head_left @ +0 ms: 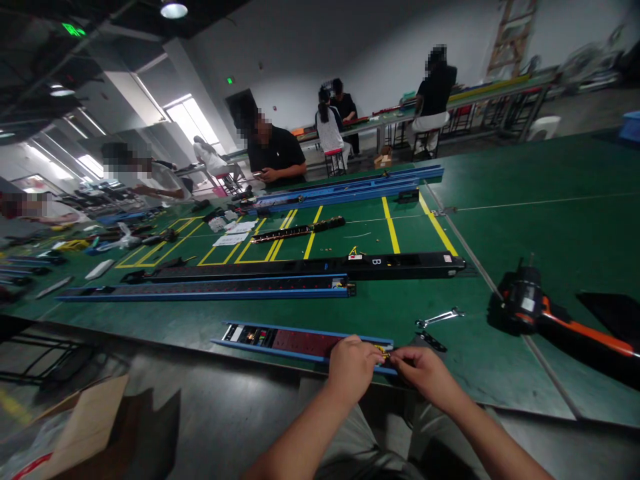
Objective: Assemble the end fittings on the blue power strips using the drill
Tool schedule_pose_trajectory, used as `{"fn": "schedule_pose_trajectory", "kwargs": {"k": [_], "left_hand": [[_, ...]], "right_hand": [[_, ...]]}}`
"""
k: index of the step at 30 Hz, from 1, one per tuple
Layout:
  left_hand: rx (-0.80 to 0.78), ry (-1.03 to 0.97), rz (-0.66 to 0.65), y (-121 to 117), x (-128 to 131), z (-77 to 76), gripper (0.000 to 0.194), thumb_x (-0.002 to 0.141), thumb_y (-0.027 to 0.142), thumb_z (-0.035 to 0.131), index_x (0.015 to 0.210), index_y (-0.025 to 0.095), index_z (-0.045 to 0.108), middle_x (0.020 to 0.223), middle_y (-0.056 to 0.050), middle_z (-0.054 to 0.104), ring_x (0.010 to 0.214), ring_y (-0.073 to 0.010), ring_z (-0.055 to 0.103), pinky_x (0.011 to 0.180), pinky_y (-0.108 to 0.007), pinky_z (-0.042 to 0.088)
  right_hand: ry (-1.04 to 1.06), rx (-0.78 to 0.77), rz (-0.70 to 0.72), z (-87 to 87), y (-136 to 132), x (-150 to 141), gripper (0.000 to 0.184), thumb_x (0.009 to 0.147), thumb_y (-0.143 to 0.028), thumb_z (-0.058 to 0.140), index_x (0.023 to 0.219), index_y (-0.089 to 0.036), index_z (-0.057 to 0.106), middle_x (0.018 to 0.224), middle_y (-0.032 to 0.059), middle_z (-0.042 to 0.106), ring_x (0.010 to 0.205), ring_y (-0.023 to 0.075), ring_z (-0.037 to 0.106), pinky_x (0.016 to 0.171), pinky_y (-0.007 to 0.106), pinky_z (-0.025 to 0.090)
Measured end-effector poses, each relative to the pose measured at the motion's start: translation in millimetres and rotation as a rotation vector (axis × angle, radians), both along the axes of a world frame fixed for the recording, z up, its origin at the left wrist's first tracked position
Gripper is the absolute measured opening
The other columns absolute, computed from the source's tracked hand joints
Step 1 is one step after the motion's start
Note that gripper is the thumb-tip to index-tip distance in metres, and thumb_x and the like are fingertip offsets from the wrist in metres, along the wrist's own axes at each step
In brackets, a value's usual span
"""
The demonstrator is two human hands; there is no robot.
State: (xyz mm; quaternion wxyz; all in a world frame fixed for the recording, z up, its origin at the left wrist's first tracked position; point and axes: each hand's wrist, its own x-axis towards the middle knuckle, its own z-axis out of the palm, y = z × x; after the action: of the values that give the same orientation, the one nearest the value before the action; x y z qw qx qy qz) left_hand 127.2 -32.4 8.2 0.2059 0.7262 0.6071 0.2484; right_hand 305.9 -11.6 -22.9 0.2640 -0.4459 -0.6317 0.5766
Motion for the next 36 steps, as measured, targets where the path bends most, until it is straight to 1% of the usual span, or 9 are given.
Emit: {"fn": "schedule_pose_trajectory", "kwargs": {"k": [8, 13, 17, 20, 24, 27, 29, 32, 36], "left_hand": [[0.074, 0.014, -0.060, 1.9, 1.2, -6.6, 0.011, 0.077, 0.019, 0.068, 0.077, 0.029, 0.074, 0.077, 0.006, 0.072, 0.071, -0.0143, 0.057, 0.069, -0.027, 0.044], [0.079, -0.007, -0.120, 5.4, -2.1, -5.7, 0.004, 0.076, 0.025, 0.070, 0.076, 0.027, 0.073, 0.077, 0.006, 0.072, 0.075, -0.0141, 0.057, 0.066, -0.025, 0.043], [0.106, 0.099, -0.198, 8.1, -3.3, -2.1, 0.004, 0.079, 0.028, 0.068, 0.076, 0.026, 0.071, 0.079, 0.006, 0.072, 0.077, -0.0135, 0.056, 0.067, -0.025, 0.041], [0.145, 0.266, -0.228, 12.5, -4.5, 1.1, 0.017, 0.076, 0.038, 0.070, 0.081, 0.023, 0.066, 0.078, 0.003, 0.068, 0.078, -0.0155, 0.054, 0.066, -0.027, 0.039], [0.235, 0.439, -0.445, 26.3, -9.3, 8.1, 0.024, 0.076, 0.044, 0.067, 0.083, 0.022, 0.063, 0.074, 0.000, 0.063, 0.083, -0.0181, 0.049, 0.068, -0.029, 0.034], [0.276, 0.453, -0.600, 37.4, -12.0, 13.1, 0.023, 0.080, 0.045, 0.063, 0.085, 0.022, 0.065, 0.071, -0.002, 0.059, 0.086, -0.0188, 0.047, 0.072, -0.031, 0.032], [0.282, 0.424, -0.639, 41.7, -12.6, 14.4, 0.023, 0.081, 0.044, 0.062, 0.084, 0.022, 0.066, 0.069, -0.002, 0.058, 0.088, -0.0190, 0.046, 0.074, -0.031, 0.030], [0.283, 0.343, -0.601, 42.2, -13.0, 13.3, 0.023, 0.083, 0.045, 0.060, 0.082, 0.024, 0.068, 0.070, -0.002, 0.057, 0.091, -0.0191, 0.045, 0.076, -0.032, 0.030], [0.284, 0.240, -0.485, 37.1, -15.6, 10.6, 0.010, 0.080, 0.037, 0.066, 0.083, 0.028, 0.070, 0.090, -0.002, 0.058, 0.101, -0.0199, 0.044, 0.082, -0.034, 0.031]], "right_hand": [[-0.040, 0.024, -0.029, -1.8, 0.3, -0.9, 0.033, 0.080, -0.042, 0.054, 0.086, -0.016, 0.073, 0.072, 0.0029, 0.065, 0.061, 0.0137, 0.051, 0.055, 0.023, 0.037], [-0.030, -0.060, -0.019, -3.6, 3.5, -0.7, 0.036, 0.079, -0.040, 0.053, 0.100, -0.016, 0.070, 0.071, 0.0025, 0.066, 0.052, 0.0122, 0.048, 0.050, 0.024, 0.037], [-0.136, 0.115, -0.001, 0.2, 8.5, 4.3, 0.023, 0.079, -0.035, 0.057, 0.083, -0.018, 0.071, 0.080, 0.0040, 0.068, 0.070, 0.0159, 0.057, 0.065, 0.025, 0.042], [-0.181, 0.210, 0.034, 6.4, 10.9, 7.5, 0.021, 0.082, -0.034, 0.054, 0.078, -0.019, 0.068, 0.077, 0.0028, 0.066, 0.073, 0.0159, 0.058, 0.069, 0.025, 0.041], [-0.180, 0.274, 0.127, 13.9, 12.8, 9.8, 0.021, 0.085, -0.033, 0.051, 0.079, -0.018, 0.065, 0.078, 0.0019, 0.064, 0.075, 0.0154, 0.057, 0.071, 0.025, 0.040], [-0.183, 0.240, 0.139, 14.9, 14.8, 10.1, 0.021, 0.085, -0.033, 0.050, 0.078, -0.018, 0.063, 0.077, 0.0016, 0.064, 0.074, 0.0152, 0.056, 0.069, 0.024, 0.040], [-0.173, 0.175, 0.121, 12.9, 16.2, 9.6, 0.020, 0.084, -0.033, 0.050, 0.077, -0.018, 0.061, 0.072, 0.0010, 0.062, 0.068, 0.0144, 0.054, 0.064, 0.024, 0.039], [-0.131, 0.056, 0.081, 7.8, 17.1, 9.6, 0.019, 0.084, -0.032, 0.049, 0.076, -0.017, 0.059, 0.065, -0.0007, 0.057, 0.058, 0.0124, 0.050, 0.056, 0.023, 0.038], [-0.060, -0.035, 0.074, 2.5, 15.6, 13.5, 0.018, 0.083, -0.032, 0.049, 0.080, -0.017, 0.057, 0.062, -0.0023, 0.054, 0.054, 0.0109, 0.049, 0.052, 0.022, 0.037]]}}
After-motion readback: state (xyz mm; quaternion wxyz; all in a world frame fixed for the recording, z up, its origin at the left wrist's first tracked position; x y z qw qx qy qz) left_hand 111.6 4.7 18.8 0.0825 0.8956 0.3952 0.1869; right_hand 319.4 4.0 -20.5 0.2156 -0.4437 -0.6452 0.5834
